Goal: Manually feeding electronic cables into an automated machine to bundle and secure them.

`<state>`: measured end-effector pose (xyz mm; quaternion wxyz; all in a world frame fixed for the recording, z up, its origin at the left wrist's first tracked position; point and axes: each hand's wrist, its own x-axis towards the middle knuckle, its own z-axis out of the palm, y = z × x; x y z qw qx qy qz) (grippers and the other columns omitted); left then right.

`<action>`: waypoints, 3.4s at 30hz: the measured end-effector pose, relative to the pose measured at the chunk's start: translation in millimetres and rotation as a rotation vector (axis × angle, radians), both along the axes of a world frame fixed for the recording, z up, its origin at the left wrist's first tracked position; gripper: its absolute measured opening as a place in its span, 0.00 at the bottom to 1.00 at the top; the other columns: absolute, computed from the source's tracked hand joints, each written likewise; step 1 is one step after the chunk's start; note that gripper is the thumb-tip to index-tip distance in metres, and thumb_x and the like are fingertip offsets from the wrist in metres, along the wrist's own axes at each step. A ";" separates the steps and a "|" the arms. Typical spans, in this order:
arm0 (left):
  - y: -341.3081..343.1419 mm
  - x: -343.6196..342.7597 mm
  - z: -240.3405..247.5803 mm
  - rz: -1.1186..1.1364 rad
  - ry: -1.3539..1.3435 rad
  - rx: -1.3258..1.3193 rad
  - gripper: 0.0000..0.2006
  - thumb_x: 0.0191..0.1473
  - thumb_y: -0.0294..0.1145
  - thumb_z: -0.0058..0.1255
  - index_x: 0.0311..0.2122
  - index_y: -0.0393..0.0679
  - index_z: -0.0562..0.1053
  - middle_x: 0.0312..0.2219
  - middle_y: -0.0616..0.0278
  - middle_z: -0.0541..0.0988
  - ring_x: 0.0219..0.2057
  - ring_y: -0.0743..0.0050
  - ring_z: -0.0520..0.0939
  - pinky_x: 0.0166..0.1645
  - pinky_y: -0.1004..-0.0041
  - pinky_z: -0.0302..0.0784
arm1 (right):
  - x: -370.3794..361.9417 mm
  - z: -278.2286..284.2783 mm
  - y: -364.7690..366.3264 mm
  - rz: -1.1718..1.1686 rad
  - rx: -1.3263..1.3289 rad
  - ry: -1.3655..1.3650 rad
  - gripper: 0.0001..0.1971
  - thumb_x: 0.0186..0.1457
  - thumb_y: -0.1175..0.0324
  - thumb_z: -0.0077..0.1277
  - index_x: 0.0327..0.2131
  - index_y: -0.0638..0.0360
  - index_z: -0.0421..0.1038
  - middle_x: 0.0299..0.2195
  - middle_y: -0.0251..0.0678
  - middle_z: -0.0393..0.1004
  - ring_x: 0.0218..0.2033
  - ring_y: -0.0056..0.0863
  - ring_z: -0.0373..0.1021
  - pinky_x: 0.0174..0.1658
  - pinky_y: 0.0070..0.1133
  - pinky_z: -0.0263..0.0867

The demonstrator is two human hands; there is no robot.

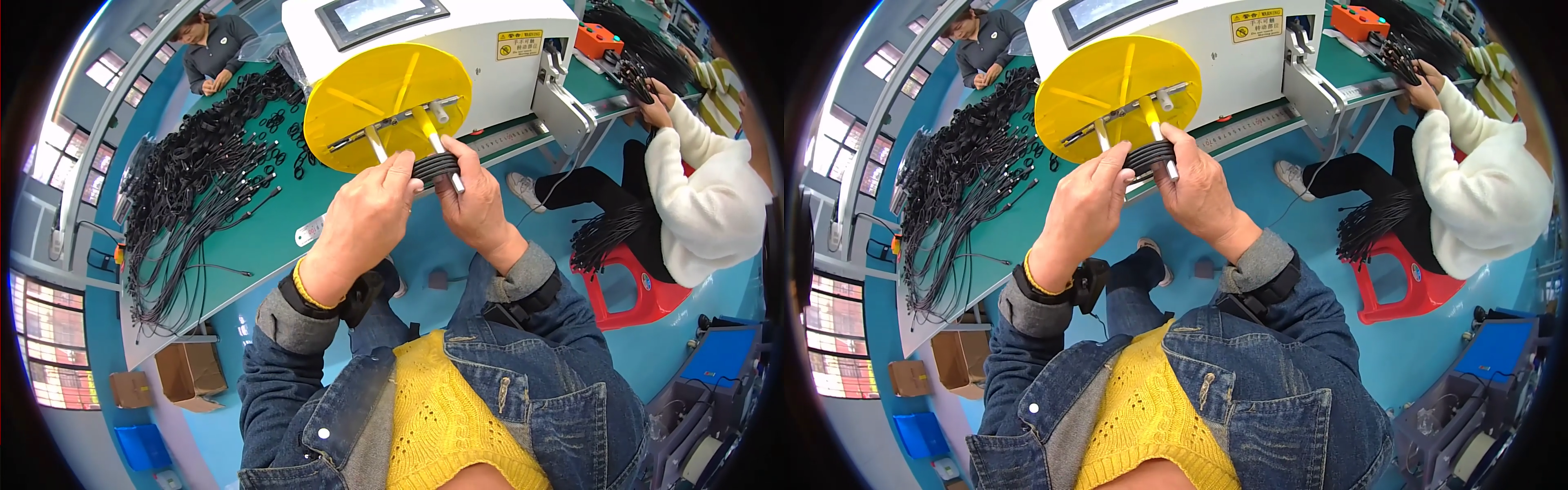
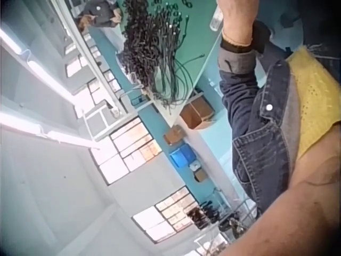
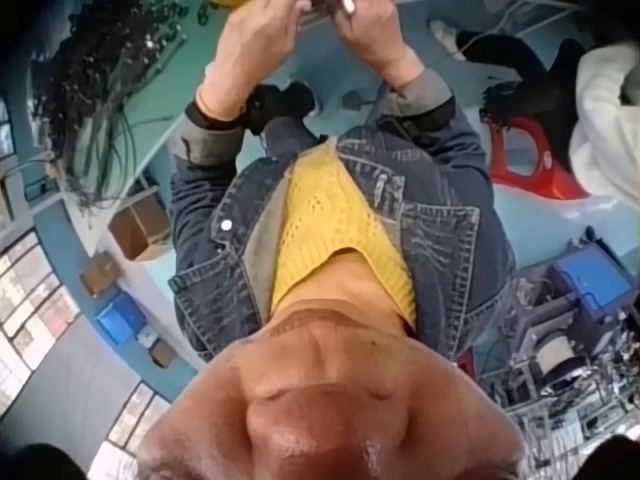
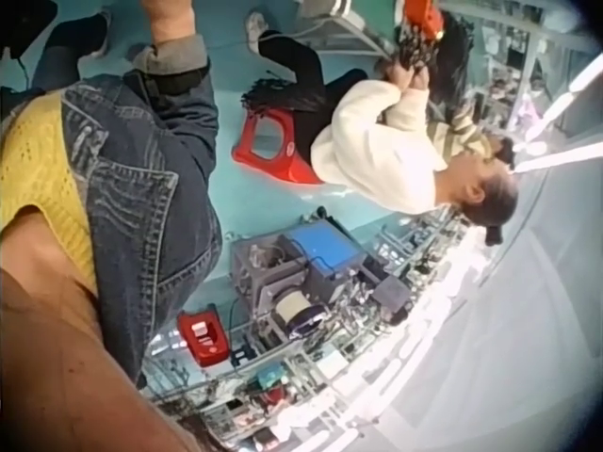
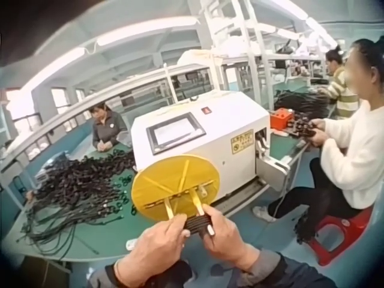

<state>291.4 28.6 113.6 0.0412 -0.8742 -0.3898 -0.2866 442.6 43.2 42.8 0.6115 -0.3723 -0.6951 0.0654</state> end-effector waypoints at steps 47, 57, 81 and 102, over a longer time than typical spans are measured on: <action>-56.6 -61.7 -119.8 -0.180 -0.763 -1.893 0.21 0.51 0.51 0.47 0.28 0.39 0.68 0.15 0.66 0.69 0.15 0.83 0.70 0.16 0.82 0.66 | -45.9 -73.1 -40.6 0.574 -0.414 -0.533 0.13 0.39 0.68 0.54 0.29 0.59 0.63 0.20 0.44 0.71 0.21 0.42 0.69 0.21 0.27 0.64; -47.1 -69.3 -132.5 0.061 -0.587 -2.100 0.18 0.51 0.46 0.49 0.29 0.37 0.69 0.12 0.65 0.69 0.12 0.81 0.71 0.16 0.82 0.67 | -58.7 -109.2 -51.9 0.566 -0.645 -0.326 0.09 0.40 0.67 0.51 0.25 0.62 0.69 0.19 0.44 0.72 0.20 0.39 0.70 0.23 0.28 0.65; -62.5 -91.8 -144.4 0.053 -0.650 -2.066 0.07 0.48 0.31 0.47 0.25 0.39 0.67 0.18 0.65 0.72 0.12 0.86 0.66 0.14 0.85 0.61 | -87.6 -114.0 -63.5 0.419 -0.758 -0.377 0.07 0.39 0.74 0.43 0.23 0.61 0.71 0.17 0.48 0.70 0.20 0.45 0.69 0.26 0.33 0.64; -74.6 -183.4 -137.8 0.050 -1.446 -1.339 0.05 0.48 0.25 0.45 0.32 0.43 0.65 0.17 0.72 0.62 0.16 0.87 0.61 0.17 0.84 0.55 | -164.8 -50.5 101.7 -0.099 -0.573 -0.311 0.16 0.44 0.63 0.49 0.31 0.70 0.68 0.26 0.53 0.71 0.32 0.48 0.69 0.37 0.35 0.63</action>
